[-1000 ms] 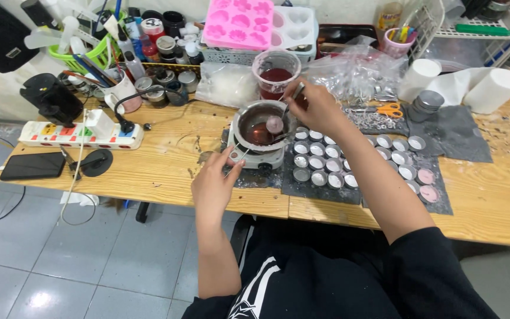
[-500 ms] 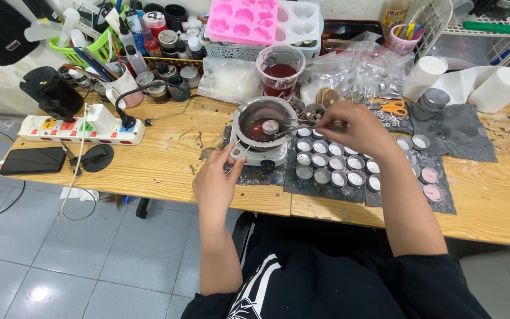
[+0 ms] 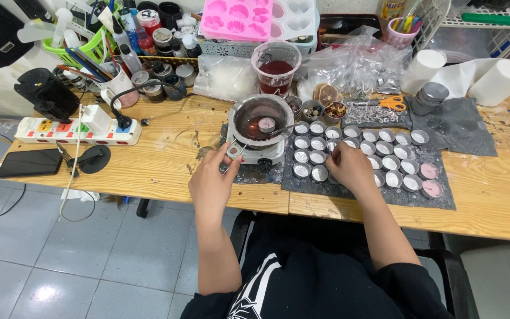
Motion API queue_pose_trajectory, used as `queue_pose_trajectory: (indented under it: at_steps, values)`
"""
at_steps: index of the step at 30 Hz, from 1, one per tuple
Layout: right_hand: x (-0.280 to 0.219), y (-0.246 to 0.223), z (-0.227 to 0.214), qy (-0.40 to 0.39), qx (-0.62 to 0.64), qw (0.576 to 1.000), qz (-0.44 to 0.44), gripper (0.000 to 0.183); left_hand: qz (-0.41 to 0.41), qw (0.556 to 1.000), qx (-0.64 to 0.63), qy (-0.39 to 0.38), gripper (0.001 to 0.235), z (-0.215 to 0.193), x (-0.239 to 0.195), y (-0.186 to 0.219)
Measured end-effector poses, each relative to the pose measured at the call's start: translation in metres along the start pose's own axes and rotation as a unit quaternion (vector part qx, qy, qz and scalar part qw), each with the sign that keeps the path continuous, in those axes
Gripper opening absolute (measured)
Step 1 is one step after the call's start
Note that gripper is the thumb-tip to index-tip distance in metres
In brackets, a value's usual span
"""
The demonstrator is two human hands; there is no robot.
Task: Melting and stirring wax in a small pot on a heating plate to prepare for candle making.
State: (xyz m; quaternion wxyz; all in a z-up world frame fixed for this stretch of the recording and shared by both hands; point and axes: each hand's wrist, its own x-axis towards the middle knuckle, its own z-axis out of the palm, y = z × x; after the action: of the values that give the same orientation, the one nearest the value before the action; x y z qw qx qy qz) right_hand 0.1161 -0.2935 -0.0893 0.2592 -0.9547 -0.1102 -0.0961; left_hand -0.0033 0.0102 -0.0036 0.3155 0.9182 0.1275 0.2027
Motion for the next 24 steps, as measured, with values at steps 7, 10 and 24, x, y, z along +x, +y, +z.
queue_pose_trajectory:
  at_steps: [7,10,24]
  values:
    - [0.011,-0.014,-0.031,0.042,0.03,0.998,0.017,0.02,0.019,1.0,-0.001,0.01,0.044,0.001,0.0,-0.003]
    - [0.016,-0.019,-0.041,0.065,0.14,0.988,-0.006,0.022,0.005,1.0,0.0,0.001,0.044,0.0,0.0,-0.001]
    - [0.015,-0.089,-0.035,-0.066,0.349,0.925,-0.132,0.039,0.012,1.0,-0.002,0.006,0.045,0.001,0.0,-0.004]
